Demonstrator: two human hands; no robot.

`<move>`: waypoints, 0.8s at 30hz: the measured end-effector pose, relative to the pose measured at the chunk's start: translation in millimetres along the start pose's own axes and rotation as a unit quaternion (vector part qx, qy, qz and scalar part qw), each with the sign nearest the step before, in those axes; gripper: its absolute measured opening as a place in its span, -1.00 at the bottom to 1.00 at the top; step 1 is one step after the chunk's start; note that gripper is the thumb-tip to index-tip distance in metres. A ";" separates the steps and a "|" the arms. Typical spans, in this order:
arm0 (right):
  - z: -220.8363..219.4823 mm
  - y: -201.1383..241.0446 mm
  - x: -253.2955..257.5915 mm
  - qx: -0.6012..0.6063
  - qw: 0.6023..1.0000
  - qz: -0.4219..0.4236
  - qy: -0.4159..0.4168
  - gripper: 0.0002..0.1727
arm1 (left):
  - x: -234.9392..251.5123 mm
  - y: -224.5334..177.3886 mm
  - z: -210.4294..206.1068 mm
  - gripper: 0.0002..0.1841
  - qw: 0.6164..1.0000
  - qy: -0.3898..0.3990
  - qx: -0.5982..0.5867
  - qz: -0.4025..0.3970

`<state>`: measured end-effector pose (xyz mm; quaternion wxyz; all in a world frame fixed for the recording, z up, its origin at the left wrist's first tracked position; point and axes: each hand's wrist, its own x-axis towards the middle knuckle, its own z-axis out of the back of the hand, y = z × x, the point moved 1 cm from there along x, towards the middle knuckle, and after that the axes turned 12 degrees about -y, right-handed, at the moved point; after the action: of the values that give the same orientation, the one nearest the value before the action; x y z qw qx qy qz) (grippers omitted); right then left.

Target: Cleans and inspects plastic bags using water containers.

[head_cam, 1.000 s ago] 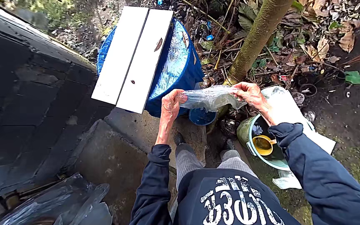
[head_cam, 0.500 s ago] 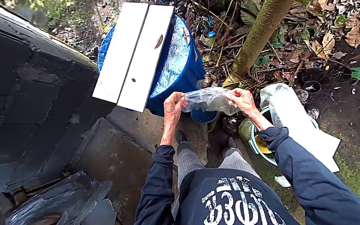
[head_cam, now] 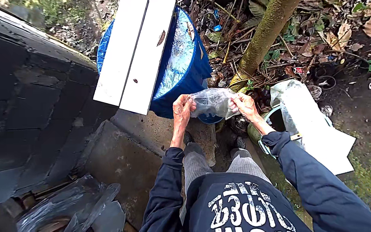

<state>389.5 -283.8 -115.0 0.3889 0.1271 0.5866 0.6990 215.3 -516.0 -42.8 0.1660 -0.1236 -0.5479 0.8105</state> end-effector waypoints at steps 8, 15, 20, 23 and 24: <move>-25.6 -15.4 -0.1 0.064 0.997 -0.027 0.038 -0.73 | -1.8 31.0 -19.4 -0.65 0.995 -0.032 -0.034 0.090; -64.0 -70.6 13.0 0.091 0.990 -0.103 0.032 -0.67 | 10.2 78.8 -44.4 -0.76 0.991 0.033 0.111 0.070; -98.9 -135.4 32.9 0.079 0.973 -0.209 0.051 -0.56 | 17.9 178.5 -93.3 -0.63 0.977 0.077 0.137 0.142; -131.8 -201.4 53.0 -0.010 0.979 -0.199 0.041 -0.56 | 22.7 247.4 -127.7 -0.61 0.966 0.110 0.165 0.163; -143.4 -223.6 60.6 -0.038 0.979 -0.198 0.043 -0.54 | 24.6 268.4 -137.9 -0.59 0.960 0.128 0.191 0.159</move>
<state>346.5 -343.1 -377.4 0.4985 -0.0365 0.5893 0.6347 209.6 -481.7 -343.6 0.1237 -0.2776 -0.3306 0.8935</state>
